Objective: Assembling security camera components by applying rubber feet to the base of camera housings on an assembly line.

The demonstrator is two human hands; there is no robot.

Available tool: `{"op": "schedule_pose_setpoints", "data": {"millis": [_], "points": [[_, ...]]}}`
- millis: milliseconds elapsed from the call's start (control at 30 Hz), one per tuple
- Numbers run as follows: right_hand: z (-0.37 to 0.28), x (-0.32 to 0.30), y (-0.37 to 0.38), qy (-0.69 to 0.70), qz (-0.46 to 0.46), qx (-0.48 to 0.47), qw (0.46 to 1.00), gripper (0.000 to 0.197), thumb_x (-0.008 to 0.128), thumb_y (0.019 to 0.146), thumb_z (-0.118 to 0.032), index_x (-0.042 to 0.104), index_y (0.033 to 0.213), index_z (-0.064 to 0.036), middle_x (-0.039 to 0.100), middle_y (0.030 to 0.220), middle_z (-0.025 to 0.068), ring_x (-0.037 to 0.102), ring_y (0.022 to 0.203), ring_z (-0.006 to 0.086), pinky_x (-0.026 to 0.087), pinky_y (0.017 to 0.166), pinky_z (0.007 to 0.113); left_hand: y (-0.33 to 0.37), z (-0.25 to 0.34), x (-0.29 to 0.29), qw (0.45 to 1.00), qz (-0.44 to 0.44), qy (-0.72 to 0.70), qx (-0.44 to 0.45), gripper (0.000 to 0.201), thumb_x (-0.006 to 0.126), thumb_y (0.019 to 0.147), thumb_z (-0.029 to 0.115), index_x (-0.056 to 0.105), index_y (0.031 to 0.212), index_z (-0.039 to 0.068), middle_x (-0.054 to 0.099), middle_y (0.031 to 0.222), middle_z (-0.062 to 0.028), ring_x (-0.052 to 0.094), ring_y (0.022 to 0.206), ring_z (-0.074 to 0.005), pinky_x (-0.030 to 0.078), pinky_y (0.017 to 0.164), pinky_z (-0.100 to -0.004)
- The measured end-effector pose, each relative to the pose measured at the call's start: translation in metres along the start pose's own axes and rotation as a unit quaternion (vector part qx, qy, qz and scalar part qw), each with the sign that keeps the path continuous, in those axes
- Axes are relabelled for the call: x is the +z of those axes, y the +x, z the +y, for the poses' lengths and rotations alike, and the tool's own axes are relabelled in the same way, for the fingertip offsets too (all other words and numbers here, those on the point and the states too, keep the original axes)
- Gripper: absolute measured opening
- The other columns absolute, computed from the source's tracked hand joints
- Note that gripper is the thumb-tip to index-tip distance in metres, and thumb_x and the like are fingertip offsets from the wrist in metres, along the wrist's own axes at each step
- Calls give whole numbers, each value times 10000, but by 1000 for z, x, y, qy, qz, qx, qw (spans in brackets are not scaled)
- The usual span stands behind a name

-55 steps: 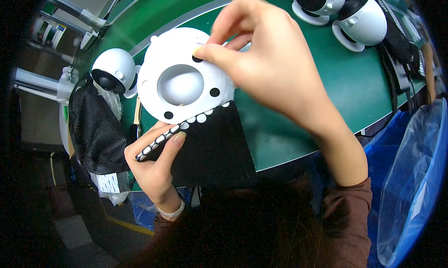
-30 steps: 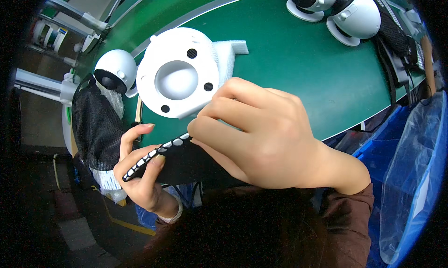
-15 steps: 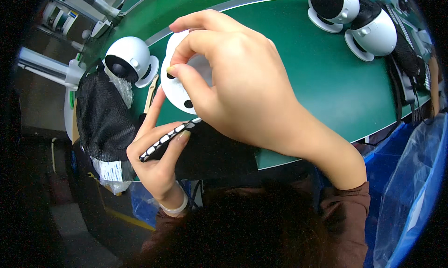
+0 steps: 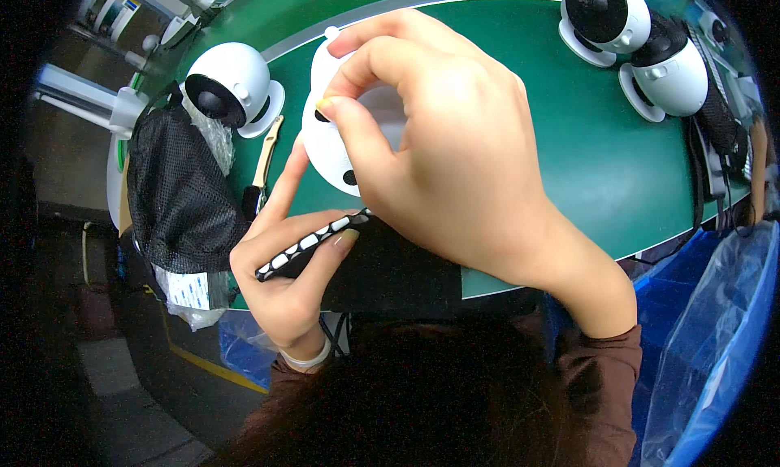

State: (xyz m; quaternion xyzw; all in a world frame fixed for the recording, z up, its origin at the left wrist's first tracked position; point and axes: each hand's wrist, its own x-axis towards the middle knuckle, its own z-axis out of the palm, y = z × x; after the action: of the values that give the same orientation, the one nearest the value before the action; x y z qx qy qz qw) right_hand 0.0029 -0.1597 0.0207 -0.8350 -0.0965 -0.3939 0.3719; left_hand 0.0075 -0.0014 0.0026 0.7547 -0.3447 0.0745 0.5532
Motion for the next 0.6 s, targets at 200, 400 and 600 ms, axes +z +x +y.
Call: {"op": "schedule_pose_setpoints", "data": {"millis": [200, 400, 600], "points": [[-2, 3, -2, -15, 9, -18, 1000, 73, 631, 668, -22, 559, 684, -19, 603, 890, 74, 510, 698, 74, 320, 501, 173, -4, 1, -3, 1000, -14, -12, -23, 195, 636, 575, -75, 646, 763, -24, 490, 1127, -237, 551, 978, -239, 415, 807, -263], [16, -8, 10, 77, -18, 53, 995, 205, 664, 643, -26, 522, 790, -10, 554, 931, 87, 536, 757, 114, 419, 658, 211, 0, -4, 0, 999, -20, -28, 2, 208, 632, 575, -77, 646, 776, -27, 488, 1123, -248, 559, 963, -241, 420, 796, -261], [15, -13, 38, 116, -247, 63, 960, 219, 665, 669, -92, 547, 809, 28, 537, 722, 18, 494, 672, 56, 398, 586, 183, 3, -7, -9, 997, -14, -55, -53, 208, 645, 581, -70, 651, 782, -16, 492, 1118, -249, 540, 995, -254, 411, 819, -284]]}}
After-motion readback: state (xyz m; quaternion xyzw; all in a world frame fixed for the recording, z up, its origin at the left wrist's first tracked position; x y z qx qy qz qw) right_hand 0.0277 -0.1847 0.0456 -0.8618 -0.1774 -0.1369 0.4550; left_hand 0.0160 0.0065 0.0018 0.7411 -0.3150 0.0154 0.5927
